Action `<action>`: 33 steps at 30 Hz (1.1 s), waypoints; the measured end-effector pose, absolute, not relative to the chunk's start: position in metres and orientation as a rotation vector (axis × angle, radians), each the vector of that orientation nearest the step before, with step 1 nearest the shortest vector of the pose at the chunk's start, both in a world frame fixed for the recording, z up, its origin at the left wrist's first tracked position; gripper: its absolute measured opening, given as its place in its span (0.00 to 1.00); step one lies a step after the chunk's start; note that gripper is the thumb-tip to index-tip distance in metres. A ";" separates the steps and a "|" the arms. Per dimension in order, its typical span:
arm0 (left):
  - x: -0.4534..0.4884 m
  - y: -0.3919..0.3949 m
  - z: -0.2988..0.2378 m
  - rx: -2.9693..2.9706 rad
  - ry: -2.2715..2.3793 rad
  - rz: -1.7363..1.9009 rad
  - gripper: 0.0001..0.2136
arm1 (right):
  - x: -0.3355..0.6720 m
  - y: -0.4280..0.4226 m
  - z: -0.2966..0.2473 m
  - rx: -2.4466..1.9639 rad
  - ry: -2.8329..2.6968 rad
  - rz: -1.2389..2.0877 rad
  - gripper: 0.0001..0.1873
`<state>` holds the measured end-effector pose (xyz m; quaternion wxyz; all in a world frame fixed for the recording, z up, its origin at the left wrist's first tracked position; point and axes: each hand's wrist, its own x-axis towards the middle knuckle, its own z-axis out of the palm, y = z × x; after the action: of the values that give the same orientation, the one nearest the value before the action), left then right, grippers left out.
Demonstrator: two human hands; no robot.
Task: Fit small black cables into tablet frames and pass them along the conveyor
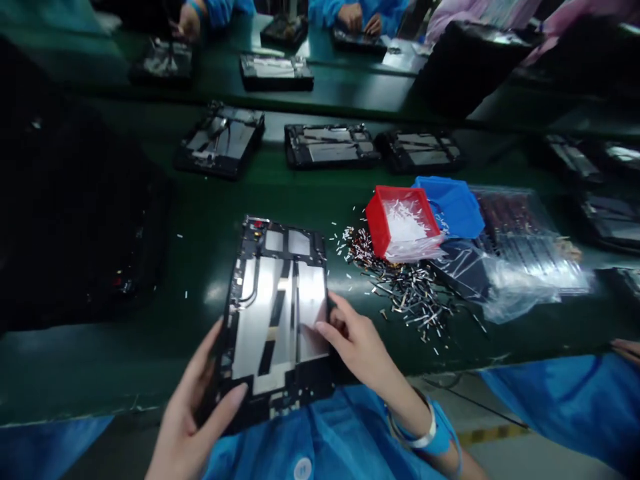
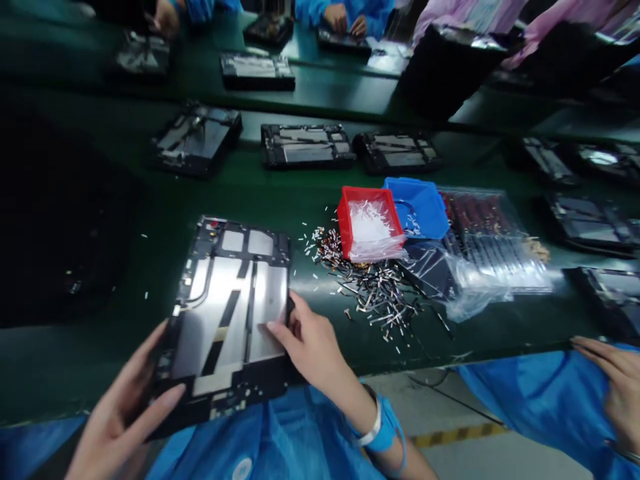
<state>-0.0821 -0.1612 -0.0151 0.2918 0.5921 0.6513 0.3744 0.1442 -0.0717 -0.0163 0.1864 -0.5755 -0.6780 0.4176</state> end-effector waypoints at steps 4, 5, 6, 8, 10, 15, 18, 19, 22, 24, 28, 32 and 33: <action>-0.093 -0.080 0.017 1.356 1.718 1.279 0.26 | 0.141 -0.054 -0.018 -1.378 -1.761 1.156 0.25; -0.095 -0.052 0.022 1.335 1.701 1.380 0.27 | 0.142 -0.053 -0.020 -1.380 -1.753 1.093 0.24; -0.098 -0.022 0.026 1.328 1.677 1.467 0.29 | 0.144 -0.052 -0.022 -1.394 -1.764 1.027 0.22; -0.104 0.038 0.031 1.343 1.679 1.562 0.33 | 0.147 -0.052 -0.026 -1.423 -1.832 0.911 0.19; -0.111 0.092 0.034 1.260 1.715 1.552 0.34 | 0.148 -0.052 -0.028 -1.425 -1.925 0.834 0.16; -0.121 0.168 0.034 1.091 1.718 1.451 0.26 | 0.146 -0.054 -0.031 -1.368 -2.072 0.741 0.15; -0.117 0.190 0.026 1.043 1.721 1.443 0.27 | 0.146 -0.055 -0.037 -1.319 -2.090 0.693 0.15; -0.114 0.196 0.022 1.040 1.720 1.437 0.27 | 0.147 -0.055 -0.039 -1.298 -2.090 0.679 0.15; -0.102 0.219 0.009 1.078 1.703 1.369 0.23 | 0.147 -0.055 -0.045 -1.244 -2.067 0.617 0.13; -0.093 0.233 0.002 1.141 1.704 1.298 0.18 | 0.145 -0.053 -0.047 -1.226 -2.038 0.554 0.12; -0.073 0.250 -0.002 1.342 1.821 1.162 0.18 | 0.142 -0.049 -0.048 -1.217 -1.986 0.436 0.13; -0.033 0.251 0.003 1.668 2.007 1.075 0.25 | 0.140 -0.045 -0.046 -1.214 -1.945 0.355 0.18; -0.019 0.251 0.003 1.773 2.016 1.028 0.26 | 0.140 -0.044 -0.046 -1.209 -1.934 0.333 0.20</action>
<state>-0.0187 0.2513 0.0035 0.1330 0.6113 0.6949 0.3546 0.1396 -0.0438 -0.0464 0.4064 -0.4792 -0.7667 0.1319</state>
